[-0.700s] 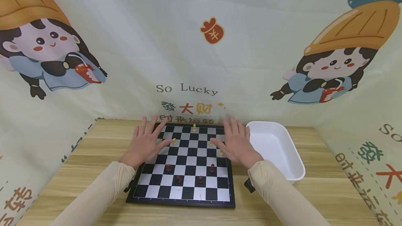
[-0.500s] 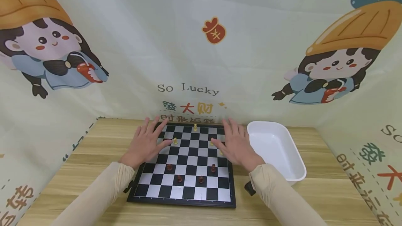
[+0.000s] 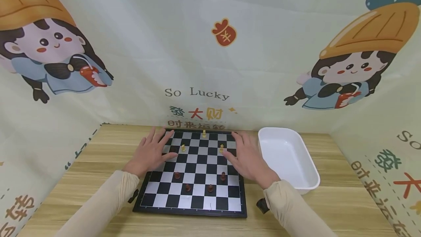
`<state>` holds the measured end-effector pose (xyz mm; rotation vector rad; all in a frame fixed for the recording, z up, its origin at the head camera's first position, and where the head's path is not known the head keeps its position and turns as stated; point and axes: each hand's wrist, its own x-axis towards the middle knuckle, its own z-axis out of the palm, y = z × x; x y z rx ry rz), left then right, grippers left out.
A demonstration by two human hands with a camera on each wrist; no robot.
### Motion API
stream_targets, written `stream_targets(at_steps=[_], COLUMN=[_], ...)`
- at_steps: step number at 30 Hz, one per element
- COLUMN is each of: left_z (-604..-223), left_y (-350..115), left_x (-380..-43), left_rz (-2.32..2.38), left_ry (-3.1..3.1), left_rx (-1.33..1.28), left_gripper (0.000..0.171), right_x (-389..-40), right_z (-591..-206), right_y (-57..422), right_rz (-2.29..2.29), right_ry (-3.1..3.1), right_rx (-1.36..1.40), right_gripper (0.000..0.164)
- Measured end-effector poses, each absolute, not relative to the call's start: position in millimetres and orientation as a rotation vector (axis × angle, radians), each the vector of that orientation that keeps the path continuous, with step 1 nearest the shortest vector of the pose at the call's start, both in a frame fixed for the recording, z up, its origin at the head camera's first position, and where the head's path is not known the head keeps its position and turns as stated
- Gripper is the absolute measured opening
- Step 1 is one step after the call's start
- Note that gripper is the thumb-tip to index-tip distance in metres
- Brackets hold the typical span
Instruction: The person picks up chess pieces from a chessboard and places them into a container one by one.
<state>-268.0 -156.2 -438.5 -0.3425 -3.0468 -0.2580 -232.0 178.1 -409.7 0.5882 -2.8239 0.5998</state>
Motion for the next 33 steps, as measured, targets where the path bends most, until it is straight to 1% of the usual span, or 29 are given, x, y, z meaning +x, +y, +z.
stream_targets(at_steps=[7,14,17,23,33], left_z=[-440.7,-442.0,-441.4,-439.8,-434.8], left_y=[-157.6,-157.6,-158.3,-159.0,-154.1], left_x=[-263.3,-265.1,-266.1,-268.2,-271.0], left_rz=[-0.243,-0.210,-0.196,-0.198,-0.290], left_ry=[-3.107,-3.166,-3.188,-3.216,-3.293], left_rx=[-0.350,-0.366,-0.369,-0.370,-0.388], left_gripper=[0.086,0.081,0.081,0.084,0.085], right_x=[-220.6,-216.8,-215.6,-212.4,-210.0], right_z=[-410.1,-415.4,-419.4,-428.9,-444.4], right_y=[172.6,170.5,170.5,169.8,168.2], right_rz=[0.693,0.799,0.875,1.079,1.225], right_ry=[-2.848,-2.853,-2.886,-2.949,-2.954], right_rx=[0.540,0.558,0.546,0.455,0.446], right_gripper=[0.072,0.055,0.051,0.049,0.042])
